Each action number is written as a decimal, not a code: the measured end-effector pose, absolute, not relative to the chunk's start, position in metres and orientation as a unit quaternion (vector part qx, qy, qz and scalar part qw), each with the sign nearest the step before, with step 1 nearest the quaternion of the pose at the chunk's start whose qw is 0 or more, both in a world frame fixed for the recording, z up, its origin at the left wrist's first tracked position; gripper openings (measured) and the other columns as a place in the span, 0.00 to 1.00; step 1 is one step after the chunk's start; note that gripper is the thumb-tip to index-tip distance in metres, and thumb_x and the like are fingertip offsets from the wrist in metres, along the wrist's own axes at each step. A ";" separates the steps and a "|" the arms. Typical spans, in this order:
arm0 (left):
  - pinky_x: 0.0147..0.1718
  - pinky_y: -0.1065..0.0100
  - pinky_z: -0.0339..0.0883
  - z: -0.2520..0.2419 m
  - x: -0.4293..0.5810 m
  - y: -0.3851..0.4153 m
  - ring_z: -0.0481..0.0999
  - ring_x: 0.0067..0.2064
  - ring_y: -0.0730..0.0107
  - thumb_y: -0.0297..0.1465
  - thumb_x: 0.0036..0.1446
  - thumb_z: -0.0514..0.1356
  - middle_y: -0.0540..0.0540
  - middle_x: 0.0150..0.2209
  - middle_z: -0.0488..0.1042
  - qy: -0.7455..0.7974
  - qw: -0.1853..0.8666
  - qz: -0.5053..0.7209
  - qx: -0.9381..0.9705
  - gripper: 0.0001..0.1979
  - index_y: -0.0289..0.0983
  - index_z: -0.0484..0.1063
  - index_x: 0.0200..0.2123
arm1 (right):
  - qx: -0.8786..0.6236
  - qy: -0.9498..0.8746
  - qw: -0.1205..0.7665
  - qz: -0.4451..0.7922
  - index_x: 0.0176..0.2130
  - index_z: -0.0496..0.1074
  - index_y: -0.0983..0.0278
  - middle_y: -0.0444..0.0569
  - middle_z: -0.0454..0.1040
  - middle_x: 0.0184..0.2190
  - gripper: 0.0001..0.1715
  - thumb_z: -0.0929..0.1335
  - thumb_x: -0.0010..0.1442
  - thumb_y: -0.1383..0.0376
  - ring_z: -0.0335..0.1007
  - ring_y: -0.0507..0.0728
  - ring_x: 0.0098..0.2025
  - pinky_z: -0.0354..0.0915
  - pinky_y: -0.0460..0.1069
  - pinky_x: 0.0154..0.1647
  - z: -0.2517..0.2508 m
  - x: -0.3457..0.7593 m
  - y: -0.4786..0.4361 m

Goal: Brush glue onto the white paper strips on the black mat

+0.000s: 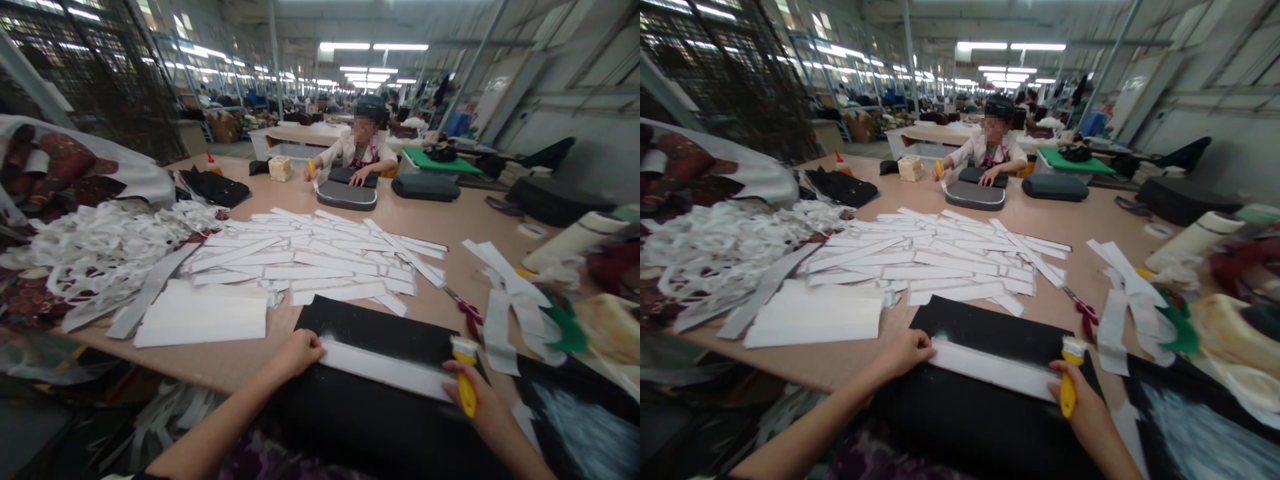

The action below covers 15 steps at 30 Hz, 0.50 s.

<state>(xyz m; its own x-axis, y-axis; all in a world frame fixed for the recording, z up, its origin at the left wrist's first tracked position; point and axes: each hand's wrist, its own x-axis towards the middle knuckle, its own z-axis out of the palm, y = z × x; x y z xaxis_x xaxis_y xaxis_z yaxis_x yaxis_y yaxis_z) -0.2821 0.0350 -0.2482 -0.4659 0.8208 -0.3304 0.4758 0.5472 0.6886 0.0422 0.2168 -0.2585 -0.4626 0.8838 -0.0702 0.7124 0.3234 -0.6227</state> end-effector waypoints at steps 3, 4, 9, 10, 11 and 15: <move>0.25 0.72 0.54 -0.246 -0.280 0.035 0.69 0.28 0.69 0.32 0.45 0.58 0.49 0.24 0.70 0.824 0.318 0.246 0.399 0.05 0.36 0.69 0.23 | -0.493 -0.807 0.134 0.296 0.38 0.69 0.60 0.46 0.73 0.26 0.24 0.66 0.43 0.50 0.72 0.59 0.28 0.65 0.50 0.29 -0.262 0.044 0.219; 0.25 0.72 0.54 -0.246 -0.279 0.035 0.69 0.28 0.69 0.32 0.46 0.58 0.49 0.24 0.70 0.827 0.313 0.242 0.400 0.06 0.36 0.69 0.23 | -0.489 -0.810 0.140 0.293 0.38 0.70 0.60 0.46 0.73 0.27 0.24 0.66 0.44 0.50 0.72 0.59 0.28 0.65 0.50 0.29 -0.263 0.044 0.220; 0.28 0.71 0.55 -0.246 -0.273 0.034 0.69 0.31 0.68 0.32 0.47 0.57 0.48 0.27 0.70 0.833 0.277 0.222 0.425 0.05 0.36 0.68 0.24 | -0.487 -0.815 0.133 0.283 0.41 0.68 0.61 0.47 0.74 0.27 0.22 0.65 0.48 0.52 0.72 0.59 0.28 0.66 0.51 0.30 -0.260 0.042 0.213; 0.29 0.71 0.55 -0.246 -0.272 0.034 0.69 0.31 0.68 0.32 0.48 0.56 0.48 0.28 0.70 0.832 0.270 0.219 0.433 0.05 0.36 0.68 0.24 | -0.491 -0.816 0.134 0.274 0.41 0.68 0.61 0.47 0.74 0.28 0.21 0.64 0.49 0.53 0.72 0.59 0.27 0.66 0.51 0.30 -0.258 0.041 0.209; 0.30 0.71 0.55 -0.247 -0.271 0.033 0.69 0.32 0.68 0.31 0.49 0.56 0.47 0.28 0.70 0.829 0.264 0.217 0.442 0.06 0.36 0.67 0.24 | -0.493 -0.818 0.137 0.264 0.42 0.67 0.61 0.47 0.74 0.28 0.20 0.63 0.50 0.55 0.72 0.59 0.28 0.66 0.51 0.30 -0.255 0.039 0.204; 0.30 0.70 0.55 -0.252 -0.272 0.032 0.68 0.31 0.68 0.32 0.52 0.53 0.48 0.28 0.68 0.825 0.244 0.189 0.474 0.08 0.36 0.66 0.24 | -0.501 -0.824 0.167 0.204 0.42 0.67 0.63 0.50 0.74 0.32 0.16 0.59 0.54 0.63 0.72 0.58 0.32 0.66 0.50 0.33 -0.247 0.031 0.187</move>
